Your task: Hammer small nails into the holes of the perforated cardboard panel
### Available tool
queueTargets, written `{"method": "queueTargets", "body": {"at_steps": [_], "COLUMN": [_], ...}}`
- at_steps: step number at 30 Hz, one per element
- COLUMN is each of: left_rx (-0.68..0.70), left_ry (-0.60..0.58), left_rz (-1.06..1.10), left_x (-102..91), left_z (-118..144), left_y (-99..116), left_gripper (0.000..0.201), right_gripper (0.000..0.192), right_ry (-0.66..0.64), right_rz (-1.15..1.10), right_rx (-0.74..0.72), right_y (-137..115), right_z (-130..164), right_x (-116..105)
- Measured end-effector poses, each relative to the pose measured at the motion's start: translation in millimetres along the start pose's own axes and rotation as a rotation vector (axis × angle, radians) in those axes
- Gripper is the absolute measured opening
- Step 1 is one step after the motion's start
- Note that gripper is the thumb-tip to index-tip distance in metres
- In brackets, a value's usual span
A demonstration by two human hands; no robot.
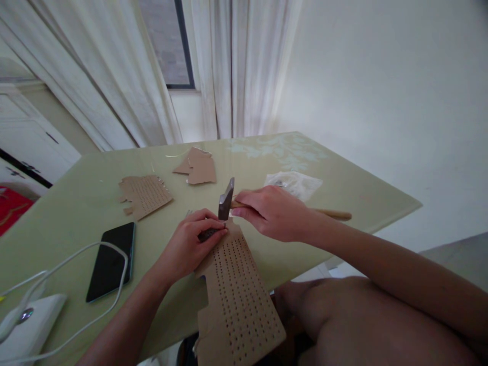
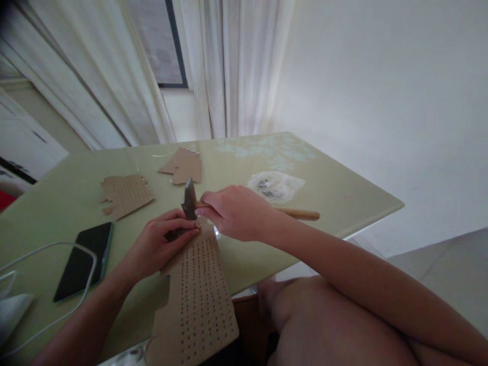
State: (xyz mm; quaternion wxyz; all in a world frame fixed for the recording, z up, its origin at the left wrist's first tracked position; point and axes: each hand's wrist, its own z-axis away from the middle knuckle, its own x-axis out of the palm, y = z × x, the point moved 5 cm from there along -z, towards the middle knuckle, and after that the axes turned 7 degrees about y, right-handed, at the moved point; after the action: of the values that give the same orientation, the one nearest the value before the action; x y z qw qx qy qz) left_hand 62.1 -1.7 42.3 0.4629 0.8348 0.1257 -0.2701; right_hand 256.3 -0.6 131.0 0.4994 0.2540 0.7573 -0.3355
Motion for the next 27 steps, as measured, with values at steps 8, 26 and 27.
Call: {"method": "queueTargets", "body": {"at_steps": [8, 26, 27], "left_rx": [-0.01, -0.039, -0.042], "left_ry": [-0.029, -0.003, -0.005], "left_rz": [-0.009, -0.076, -0.075], "left_x": [0.5, -1.0, -0.9], "left_z": [1.0, 3.0, 3.2], "left_y": [0.0, 0.5, 0.2], "left_gripper": [0.019, 0.035, 0.036], "right_gripper": [0.031, 0.031, 0.031], "right_ry": [-0.059, -0.056, -0.042], "right_rz": [0.014, -0.072, -0.091], "right_rx": [-0.056, -0.045, -0.04], "right_y": [-2.4, 5.6, 6.5], "right_z": [2.1, 1.1, 1.0], "right_x": [3.3, 14.2, 13.6]}}
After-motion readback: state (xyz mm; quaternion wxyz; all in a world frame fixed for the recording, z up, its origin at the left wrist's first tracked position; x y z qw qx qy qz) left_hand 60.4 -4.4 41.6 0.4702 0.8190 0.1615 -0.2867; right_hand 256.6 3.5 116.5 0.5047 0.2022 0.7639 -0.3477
